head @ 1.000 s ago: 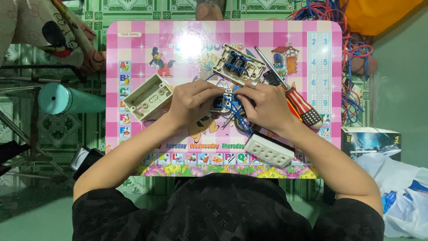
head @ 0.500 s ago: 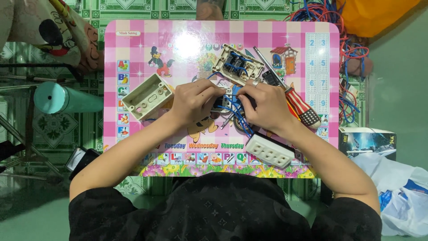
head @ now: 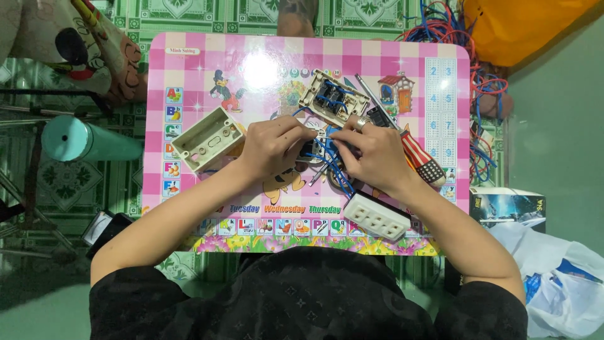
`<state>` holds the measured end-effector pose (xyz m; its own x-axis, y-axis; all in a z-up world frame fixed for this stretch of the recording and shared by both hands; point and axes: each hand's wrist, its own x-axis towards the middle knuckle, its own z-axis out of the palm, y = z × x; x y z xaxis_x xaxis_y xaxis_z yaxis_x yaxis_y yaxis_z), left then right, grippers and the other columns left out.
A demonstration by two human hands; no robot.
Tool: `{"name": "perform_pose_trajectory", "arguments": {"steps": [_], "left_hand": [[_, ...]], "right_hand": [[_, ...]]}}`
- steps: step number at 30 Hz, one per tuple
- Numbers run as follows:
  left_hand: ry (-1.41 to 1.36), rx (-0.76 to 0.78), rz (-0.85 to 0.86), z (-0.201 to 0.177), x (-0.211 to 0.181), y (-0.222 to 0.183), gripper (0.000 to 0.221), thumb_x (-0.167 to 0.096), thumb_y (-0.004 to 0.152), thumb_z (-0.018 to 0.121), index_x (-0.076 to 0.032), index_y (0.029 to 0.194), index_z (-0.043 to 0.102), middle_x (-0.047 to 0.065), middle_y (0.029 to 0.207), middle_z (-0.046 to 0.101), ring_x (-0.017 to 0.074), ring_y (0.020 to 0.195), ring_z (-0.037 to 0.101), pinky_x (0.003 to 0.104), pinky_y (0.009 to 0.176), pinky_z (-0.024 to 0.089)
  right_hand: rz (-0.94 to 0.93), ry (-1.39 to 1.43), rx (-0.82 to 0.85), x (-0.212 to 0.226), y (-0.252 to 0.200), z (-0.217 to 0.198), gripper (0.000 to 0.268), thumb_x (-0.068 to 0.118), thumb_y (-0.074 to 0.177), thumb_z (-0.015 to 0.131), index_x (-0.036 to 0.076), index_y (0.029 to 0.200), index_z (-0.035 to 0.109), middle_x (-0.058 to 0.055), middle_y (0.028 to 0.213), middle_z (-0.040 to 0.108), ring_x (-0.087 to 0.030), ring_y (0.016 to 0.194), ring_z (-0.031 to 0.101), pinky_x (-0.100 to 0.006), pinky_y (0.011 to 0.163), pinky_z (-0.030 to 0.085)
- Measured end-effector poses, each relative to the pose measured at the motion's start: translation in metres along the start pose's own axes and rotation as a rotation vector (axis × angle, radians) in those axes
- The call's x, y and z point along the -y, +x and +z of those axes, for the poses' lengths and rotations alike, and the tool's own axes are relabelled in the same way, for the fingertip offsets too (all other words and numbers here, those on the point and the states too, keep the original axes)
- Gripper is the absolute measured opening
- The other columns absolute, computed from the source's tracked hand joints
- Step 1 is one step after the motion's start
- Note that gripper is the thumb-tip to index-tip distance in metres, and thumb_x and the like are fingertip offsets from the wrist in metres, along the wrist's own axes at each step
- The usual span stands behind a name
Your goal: The person is repairing an electrical socket by connecting blue wires to the terminals inside the housing. They use a screwdriver to tighten the connections and handle the socket components on a small table.
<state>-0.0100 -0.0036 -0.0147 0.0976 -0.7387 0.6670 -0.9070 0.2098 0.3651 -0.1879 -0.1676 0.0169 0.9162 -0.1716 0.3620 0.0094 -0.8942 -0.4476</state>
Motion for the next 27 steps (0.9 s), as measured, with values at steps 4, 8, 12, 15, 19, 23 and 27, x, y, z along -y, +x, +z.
{"name": "perform_pose_trajectory", "arguments": {"steps": [4, 8, 12, 15, 19, 23, 27], "left_hand": [[-0.012, 0.002, 0.001, 0.0, 0.0019, -0.0001, 0.01, -0.002, 0.093, 0.069, -0.008, 0.094, 0.076, 0.006, 0.073, 0.07, 0.0188, 0.065, 0.07, 0.024, 0.057, 0.058], [0.001, 0.003, 0.007, 0.0006, 0.001, -0.0008, 0.008, -0.003, 0.093, 0.07, -0.008, 0.094, 0.076, 0.008, 0.072, 0.07, 0.0199, 0.065, 0.07, 0.025, 0.057, 0.058], [-0.003, -0.01, 0.017, 0.0016, 0.0013, -0.0004, 0.008, -0.002, 0.093, 0.07, -0.008, 0.093, 0.076, 0.007, 0.071, 0.069, 0.0193, 0.062, 0.069, 0.024, 0.055, 0.057], [0.001, -0.015, 0.018, 0.0007, 0.002, -0.0003, 0.008, -0.003, 0.093, 0.07, -0.009, 0.094, 0.076, 0.006, 0.071, 0.069, 0.0186, 0.062, 0.069, 0.024, 0.055, 0.057], [0.001, -0.016, 0.021, -0.0017, 0.0003, 0.0022, 0.008, -0.003, 0.092, 0.071, -0.009, 0.093, 0.076, 0.006, 0.071, 0.069, 0.0185, 0.062, 0.069, 0.024, 0.054, 0.057], [0.003, -0.017, 0.002, -0.0019, -0.0024, 0.003, 0.007, -0.002, 0.092, 0.071, -0.008, 0.092, 0.076, 0.006, 0.07, 0.069, 0.0189, 0.061, 0.068, 0.024, 0.053, 0.055], [0.006, -0.009, 0.016, -0.0031, -0.0021, 0.003, 0.007, -0.001, 0.092, 0.072, -0.008, 0.092, 0.076, 0.007, 0.071, 0.069, 0.0193, 0.062, 0.069, 0.024, 0.054, 0.056]], "right_hand": [[-0.004, 0.04, -0.02, -0.0001, 0.0014, -0.0008, 0.009, 0.013, 0.092, 0.072, 0.011, 0.095, 0.08, -0.005, 0.086, 0.069, -0.025, 0.062, 0.068, -0.031, 0.058, 0.053], [-0.01, 0.048, -0.014, 0.003, 0.0015, -0.0018, 0.01, 0.013, 0.094, 0.07, 0.01, 0.095, 0.08, -0.006, 0.087, 0.069, -0.027, 0.062, 0.068, -0.033, 0.059, 0.054], [-0.038, 0.006, -0.02, 0.0009, 0.0003, 0.0004, 0.01, 0.01, 0.093, 0.07, 0.011, 0.095, 0.079, -0.005, 0.086, 0.069, -0.025, 0.063, 0.068, -0.03, 0.058, 0.054], [-0.028, 0.021, -0.03, 0.003, -0.0004, -0.0004, 0.01, 0.009, 0.09, 0.072, 0.012, 0.094, 0.081, -0.003, 0.086, 0.07, -0.022, 0.061, 0.068, -0.029, 0.059, 0.054], [-0.006, 0.05, -0.018, 0.001, -0.0005, 0.0045, 0.009, 0.011, 0.088, 0.075, 0.015, 0.093, 0.081, -0.002, 0.086, 0.069, -0.024, 0.063, 0.068, -0.031, 0.059, 0.054], [0.006, 0.035, -0.029, 0.0028, 0.0001, 0.0007, 0.007, 0.013, 0.087, 0.076, 0.015, 0.092, 0.08, -0.001, 0.086, 0.067, -0.023, 0.062, 0.067, -0.03, 0.058, 0.054], [0.012, 0.047, -0.03, 0.0037, 0.0026, -0.004, 0.007, 0.012, 0.088, 0.076, 0.014, 0.093, 0.08, -0.002, 0.085, 0.067, -0.021, 0.06, 0.066, -0.029, 0.058, 0.053]]}}
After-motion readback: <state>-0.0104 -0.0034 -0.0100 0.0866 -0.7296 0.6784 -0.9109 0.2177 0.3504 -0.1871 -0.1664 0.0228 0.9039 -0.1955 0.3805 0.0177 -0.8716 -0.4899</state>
